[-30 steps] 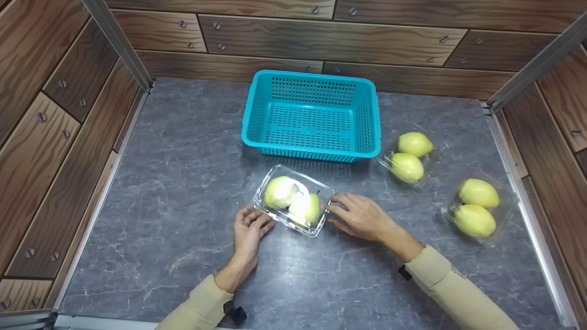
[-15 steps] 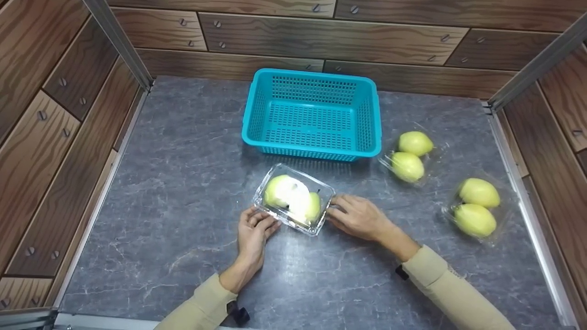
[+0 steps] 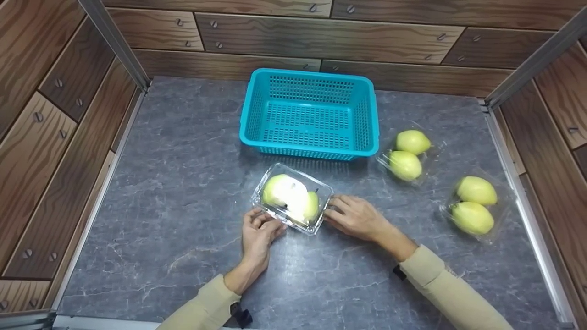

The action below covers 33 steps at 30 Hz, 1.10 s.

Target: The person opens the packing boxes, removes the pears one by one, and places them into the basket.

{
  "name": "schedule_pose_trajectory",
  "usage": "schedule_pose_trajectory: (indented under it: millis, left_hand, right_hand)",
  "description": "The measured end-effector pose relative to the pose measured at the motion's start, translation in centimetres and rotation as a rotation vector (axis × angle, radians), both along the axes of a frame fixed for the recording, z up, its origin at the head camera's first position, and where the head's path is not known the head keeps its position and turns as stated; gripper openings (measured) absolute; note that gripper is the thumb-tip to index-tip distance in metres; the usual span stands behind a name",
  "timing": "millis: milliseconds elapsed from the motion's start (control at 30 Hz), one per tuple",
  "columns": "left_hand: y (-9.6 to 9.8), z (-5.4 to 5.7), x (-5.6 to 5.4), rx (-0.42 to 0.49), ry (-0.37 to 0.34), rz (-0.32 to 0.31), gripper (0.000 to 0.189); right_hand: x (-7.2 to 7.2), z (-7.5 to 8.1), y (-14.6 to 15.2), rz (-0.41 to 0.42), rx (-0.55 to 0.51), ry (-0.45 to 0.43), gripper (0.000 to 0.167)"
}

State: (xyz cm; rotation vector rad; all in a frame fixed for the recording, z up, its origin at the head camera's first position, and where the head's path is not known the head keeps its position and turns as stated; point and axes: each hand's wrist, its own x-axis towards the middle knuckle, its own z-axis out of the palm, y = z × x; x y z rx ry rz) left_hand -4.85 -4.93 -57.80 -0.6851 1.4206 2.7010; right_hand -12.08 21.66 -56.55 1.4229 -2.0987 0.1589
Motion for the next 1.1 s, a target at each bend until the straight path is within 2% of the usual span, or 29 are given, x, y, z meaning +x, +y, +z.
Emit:
schedule_pose_trajectory:
  millis: [133, 500, 800, 1100]
  left_hand:
    - [0.3, -0.2, 0.1, 0.020, 0.005, -0.019, 0.062]
    - [0.8, -0.5, -0.1, 0.002, 0.019, -0.046, 0.064]
    - [1.2, -0.5, -0.2, -0.009, -0.004, -0.036, 0.066]
    - [1.4, -0.4, -0.6, 0.009, 0.013, -0.021, 0.067]
  right_hand:
    - [0.0, 0.0, -0.1, 0.004, -0.007, -0.006, 0.018]
    - [0.2, -0.1, -0.7, 0.017, -0.034, -0.013, 0.021]
    - [0.5, -0.4, -1.1, 0.023, -0.032, 0.006, 0.020]
    - [0.3, -0.7, -1.3, 0.041, -0.032, 0.056, 0.019]
